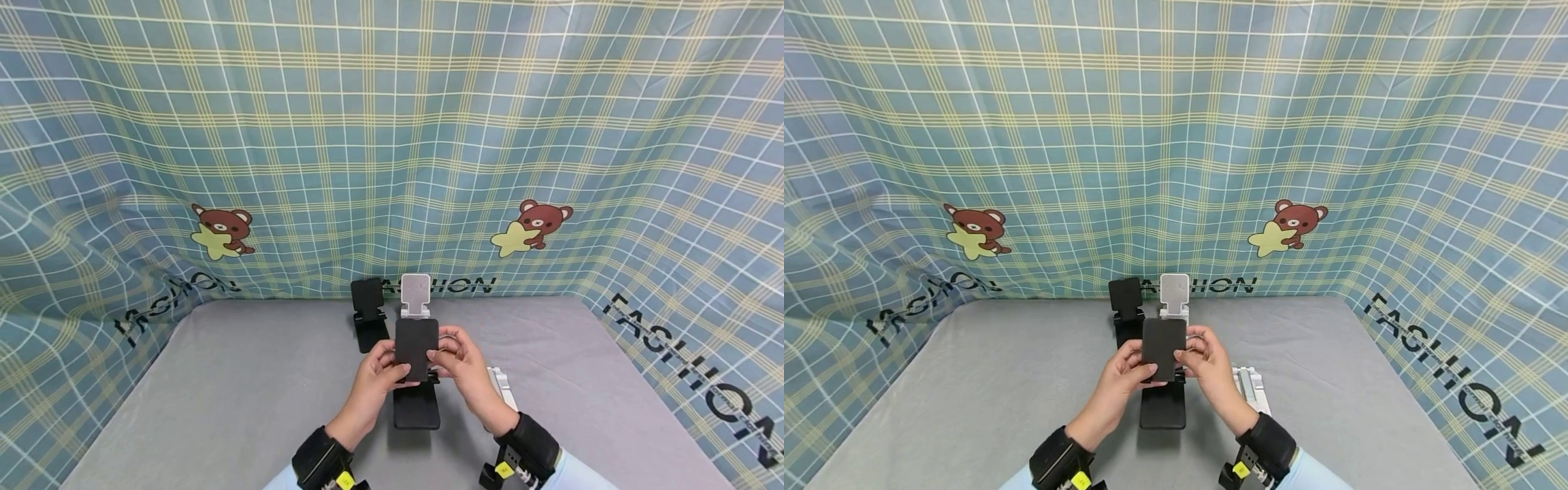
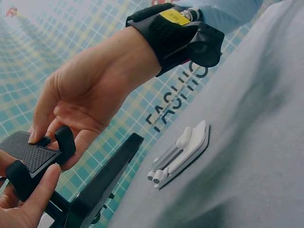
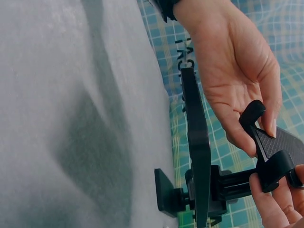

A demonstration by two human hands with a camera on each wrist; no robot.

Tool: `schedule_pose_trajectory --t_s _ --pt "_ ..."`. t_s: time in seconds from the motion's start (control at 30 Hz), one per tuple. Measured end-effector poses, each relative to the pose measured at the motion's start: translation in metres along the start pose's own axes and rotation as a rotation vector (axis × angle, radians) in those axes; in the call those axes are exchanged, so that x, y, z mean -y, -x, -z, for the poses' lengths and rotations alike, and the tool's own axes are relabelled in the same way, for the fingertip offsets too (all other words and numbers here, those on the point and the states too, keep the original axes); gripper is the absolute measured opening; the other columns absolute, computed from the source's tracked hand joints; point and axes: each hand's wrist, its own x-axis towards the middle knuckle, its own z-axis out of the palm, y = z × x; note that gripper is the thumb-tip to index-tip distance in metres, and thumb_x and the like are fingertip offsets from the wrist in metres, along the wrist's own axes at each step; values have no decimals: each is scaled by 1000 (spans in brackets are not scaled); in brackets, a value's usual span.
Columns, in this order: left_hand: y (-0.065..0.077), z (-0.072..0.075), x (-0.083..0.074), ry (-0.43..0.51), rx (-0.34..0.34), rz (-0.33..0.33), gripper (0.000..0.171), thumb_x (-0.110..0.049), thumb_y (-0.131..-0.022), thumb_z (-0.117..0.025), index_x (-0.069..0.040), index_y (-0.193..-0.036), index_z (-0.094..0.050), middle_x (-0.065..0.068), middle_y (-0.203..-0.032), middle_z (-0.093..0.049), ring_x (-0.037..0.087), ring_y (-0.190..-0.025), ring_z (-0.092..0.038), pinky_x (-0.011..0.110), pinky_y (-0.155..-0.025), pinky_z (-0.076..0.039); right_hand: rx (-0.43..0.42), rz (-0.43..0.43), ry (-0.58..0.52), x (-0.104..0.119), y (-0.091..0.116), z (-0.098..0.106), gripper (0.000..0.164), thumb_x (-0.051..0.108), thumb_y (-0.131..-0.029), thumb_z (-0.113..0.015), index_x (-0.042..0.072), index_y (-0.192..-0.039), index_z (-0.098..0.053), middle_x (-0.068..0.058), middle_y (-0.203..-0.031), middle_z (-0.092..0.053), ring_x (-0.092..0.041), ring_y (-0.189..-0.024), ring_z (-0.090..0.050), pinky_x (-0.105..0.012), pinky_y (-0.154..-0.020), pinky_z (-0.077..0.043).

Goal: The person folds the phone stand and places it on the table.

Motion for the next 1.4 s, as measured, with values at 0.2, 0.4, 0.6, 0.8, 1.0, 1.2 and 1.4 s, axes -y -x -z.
schedule_pose_trajectory --t_s 0.2,0.4,0.6,0.8,1.0,1.2,1.4 --pt "3 3 -5 11 5 -2 42 -9 -91 -61 -2 -129 -44 11 -115 -61 17 -98 -65 41 -86 -56 9 -9 -10 5 2 -2 40 9 -90 -61 8 -126 -45 0 -90 -64 -14 -82 -66 -30 -72 -56" --pt "5 8 -14 -24 -111 -67 36 -14 -93 -55 -1 -126 -48 9 -111 -60 17 -100 -62 37 -88 -52 1 17 -15 14 2 -2 41 8 -88 -62 7 -125 -45 2 -87 -64 -14 -81 -66 -32 -73 -56" --pt "3 19 -7 49 -143 -24 50 -10 -96 -41 -5 -145 -28 25 -141 -40 30 -126 -47 46 -106 -39 2 30 -32 25 1 0 42 7 -89 -61 5 -126 -44 3 -88 -64 -12 -80 -66 -33 -75 -56" --pt "11 20 2 232 110 204 74 -9 -90 -43 -10 -152 -2 26 -150 -25 18 -111 -53 32 -90 -48 -6 55 -26 28 -1 -1 41 7 -89 -61 10 -126 -45 4 -88 -65 -12 -82 -66 -34 -75 -57" --pt "14 11 3 340 251 269 74 -2 -88 -47 -6 -149 -5 20 -140 -43 22 -115 -58 44 -94 -51 3 90 -37 29 -3 -2 40 6 -89 -61 8 -126 -45 5 -87 -65 -11 -81 -66 -35 -76 -57" --pt "13 9 2 303 259 253 72 4 -89 -46 -3 -148 -6 26 -142 -41 26 -118 -57 47 -94 -49 -3 88 -18 30 -4 -1 39 7 -90 -60 9 -126 -46 4 -88 -65 -12 -82 -66 -33 -74 -57" --pt "14 9 0 275 271 235 72 5 -89 -46 -1 -148 -5 27 -139 -42 25 -116 -58 42 -92 -52 42 91 45 37 -4 3 40 8 -89 -61 8 -126 -45 -7 -98 -63 -14 -86 -66 -35 -79 -56"
